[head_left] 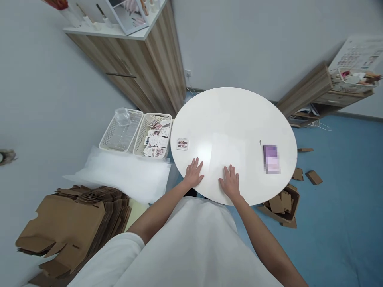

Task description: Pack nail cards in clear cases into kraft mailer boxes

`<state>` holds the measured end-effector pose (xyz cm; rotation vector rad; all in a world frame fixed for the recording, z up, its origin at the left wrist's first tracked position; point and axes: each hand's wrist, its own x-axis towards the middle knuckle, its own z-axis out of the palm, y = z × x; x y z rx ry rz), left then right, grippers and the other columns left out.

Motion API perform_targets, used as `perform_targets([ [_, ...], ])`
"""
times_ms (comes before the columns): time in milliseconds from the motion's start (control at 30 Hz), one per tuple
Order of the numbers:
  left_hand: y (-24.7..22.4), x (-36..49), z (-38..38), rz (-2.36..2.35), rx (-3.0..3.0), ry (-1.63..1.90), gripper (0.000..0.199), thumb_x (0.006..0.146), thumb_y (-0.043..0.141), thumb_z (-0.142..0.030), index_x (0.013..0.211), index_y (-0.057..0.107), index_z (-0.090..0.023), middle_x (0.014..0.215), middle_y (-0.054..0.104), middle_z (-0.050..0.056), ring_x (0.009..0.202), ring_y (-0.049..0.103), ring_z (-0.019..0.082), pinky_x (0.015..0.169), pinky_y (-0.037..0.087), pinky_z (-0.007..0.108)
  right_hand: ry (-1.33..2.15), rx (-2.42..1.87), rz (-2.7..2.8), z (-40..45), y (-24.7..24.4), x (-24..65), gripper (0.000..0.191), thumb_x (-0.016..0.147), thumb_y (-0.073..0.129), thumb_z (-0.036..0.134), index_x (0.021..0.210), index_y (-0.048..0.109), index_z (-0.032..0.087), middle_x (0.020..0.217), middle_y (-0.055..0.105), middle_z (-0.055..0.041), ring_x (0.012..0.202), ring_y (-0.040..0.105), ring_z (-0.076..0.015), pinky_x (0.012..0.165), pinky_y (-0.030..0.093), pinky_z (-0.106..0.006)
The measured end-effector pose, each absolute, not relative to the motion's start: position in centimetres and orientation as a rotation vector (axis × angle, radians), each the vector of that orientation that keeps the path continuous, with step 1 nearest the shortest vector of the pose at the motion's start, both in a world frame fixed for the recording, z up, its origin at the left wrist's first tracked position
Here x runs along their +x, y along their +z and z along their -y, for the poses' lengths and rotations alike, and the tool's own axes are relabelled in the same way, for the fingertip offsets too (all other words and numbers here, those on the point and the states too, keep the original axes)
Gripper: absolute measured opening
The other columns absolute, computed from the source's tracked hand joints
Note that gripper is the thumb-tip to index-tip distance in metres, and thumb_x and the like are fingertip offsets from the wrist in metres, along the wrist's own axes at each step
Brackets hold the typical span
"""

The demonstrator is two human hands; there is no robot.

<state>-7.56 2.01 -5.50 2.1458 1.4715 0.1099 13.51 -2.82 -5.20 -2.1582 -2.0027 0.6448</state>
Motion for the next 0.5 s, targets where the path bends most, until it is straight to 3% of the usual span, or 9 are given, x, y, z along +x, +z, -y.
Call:
perform_targets([
  [167,-5.7,-13.6,-5.6,-1.734,1.838,0.414,0.067,0.078,0.047,-0.036,0.136,0.017,-0.019,0.145,0.005,0.013,0.132,0.005,0.029,0.103,0.016,0.048,0.839,-1.975,1.989,-2.4,-4.9,7.9,0.058,0.079,0.042,0.031,0.132,0.027,0.014,0.144,0.014,-0.0124,0.132,0.008,-0.0272,0.103,0.018,-0.047],
  [300,-6.3,-16.3,-8.3,-1.75,1.568,0.604,0.072,0.077,0.051,-0.036,0.137,0.014,-0.018,0.144,0.011,0.012,0.132,0.01,0.027,0.106,0.016,0.044,1.128,-1.858,1.811,-6.3,-4.6,3.5,0.063,0.075,0.048,0.033,0.132,0.027,0.017,0.142,0.021,-0.0096,0.131,0.018,-0.0237,0.104,0.023,-0.041],
  [500,-6.3,-16.8,-10.8,-1.687,1.145,0.712,0.066,0.079,0.049,-0.03,0.136,0.018,-0.019,0.14,0.027,0.011,0.127,0.029,0.023,0.1,0.032,0.038,1.565,-1.692,1.333,-9.7,-3.8,-0.9,0.07,0.068,0.056,0.031,0.132,0.028,0.024,0.139,0.029,-0.0049,0.126,0.029,-0.021,0.101,0.03,-0.038],
])
